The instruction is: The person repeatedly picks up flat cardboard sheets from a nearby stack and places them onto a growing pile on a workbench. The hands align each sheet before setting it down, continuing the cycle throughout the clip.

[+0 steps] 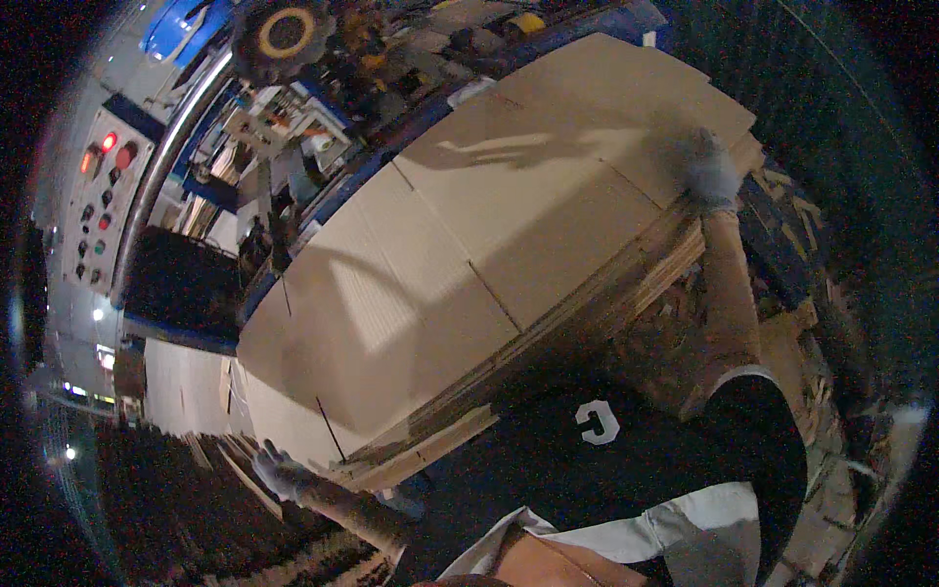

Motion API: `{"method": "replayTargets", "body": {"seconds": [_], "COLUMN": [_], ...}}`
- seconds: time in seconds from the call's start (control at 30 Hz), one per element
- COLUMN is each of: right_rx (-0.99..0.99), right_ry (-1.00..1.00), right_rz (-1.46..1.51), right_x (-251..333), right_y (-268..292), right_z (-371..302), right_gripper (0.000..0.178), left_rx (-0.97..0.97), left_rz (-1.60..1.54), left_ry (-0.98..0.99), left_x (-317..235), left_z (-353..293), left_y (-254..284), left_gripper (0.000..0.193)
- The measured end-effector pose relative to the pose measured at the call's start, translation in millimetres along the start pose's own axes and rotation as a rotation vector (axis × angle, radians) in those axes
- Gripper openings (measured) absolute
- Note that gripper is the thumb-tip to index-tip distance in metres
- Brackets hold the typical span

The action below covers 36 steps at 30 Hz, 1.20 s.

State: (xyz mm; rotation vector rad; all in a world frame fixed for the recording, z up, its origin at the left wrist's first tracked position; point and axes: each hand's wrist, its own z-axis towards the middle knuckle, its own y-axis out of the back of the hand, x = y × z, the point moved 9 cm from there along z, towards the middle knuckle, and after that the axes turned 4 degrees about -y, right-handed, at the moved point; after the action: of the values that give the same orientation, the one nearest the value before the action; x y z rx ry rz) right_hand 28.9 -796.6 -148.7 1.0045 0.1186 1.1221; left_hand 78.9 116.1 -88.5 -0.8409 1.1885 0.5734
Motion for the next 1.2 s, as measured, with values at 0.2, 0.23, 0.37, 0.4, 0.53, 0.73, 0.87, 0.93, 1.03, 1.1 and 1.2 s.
{"method": "replayTargets", "body": {"seconds": [0.2, 0.23, 0.37, 0.4, 0.53, 0.73, 0.87, 0.93, 1.03, 1.1, 1.2], "right_rx": [-0.192, -0.145, -0.069, -0.071, -0.039, -0.002, 0.208, 0.352, 0.093, -0.014, 0.089], "right_ry": [-0.217, -0.349, -0.52, -0.535, -0.709, -0.695, -0.511, -0.465, -0.081, -0.2, -0.33], "right_rz": [0.466, 0.405, 0.403, 0.501, 0.999, 1.259, 1.224, 1.44, 1.273, 0.988, 0.443], "right_x": [70, 64, 28, 19, -25, -106, -95, -53, 25, 59, 104], "right_y": [70, 68, 51, 41, 3, 2, 6, 17, 101, 139, 157], "right_z": [36, 31, 9, 7, 19, 25, 57, 70, 71, 36, -48], "right_gripper": [0.055, 0.055, 0.051, 0.049, 0.046, 0.043, 0.042, 0.043, 0.045, 0.043, 0.039], "left_rx": [-0.328, -0.416, -0.032, -0.036, -0.076, -0.291, 0.036, 0.205, 0.444, 0.462, 0.533], "left_rz": [0.433, 0.517, 0.382, 0.503, 0.496, 0.085, -0.271, 0.049, 0.816, 0.778, 0.039], "left_ry": [-0.396, -0.38, -0.095, -0.057, -0.07, -0.201, -0.103, -0.269, -0.919, -1.146, -0.465], "left_x": [-36, -30, 38, 50, 47, -27, -35, -50, -82, -95, -68], "left_z": [-7, -11, 1, 2, 1, -11, 25, 41, 13, -27, -67], "left_y": [48, 64, 69, 71, 71, 82, 48, 31, -13, -22, -19], "left_gripper": [0.066, 0.067, 0.065, 0.065, 0.065, 0.038, 0.033, 0.031, 0.028, 0.03, 0.034]}}
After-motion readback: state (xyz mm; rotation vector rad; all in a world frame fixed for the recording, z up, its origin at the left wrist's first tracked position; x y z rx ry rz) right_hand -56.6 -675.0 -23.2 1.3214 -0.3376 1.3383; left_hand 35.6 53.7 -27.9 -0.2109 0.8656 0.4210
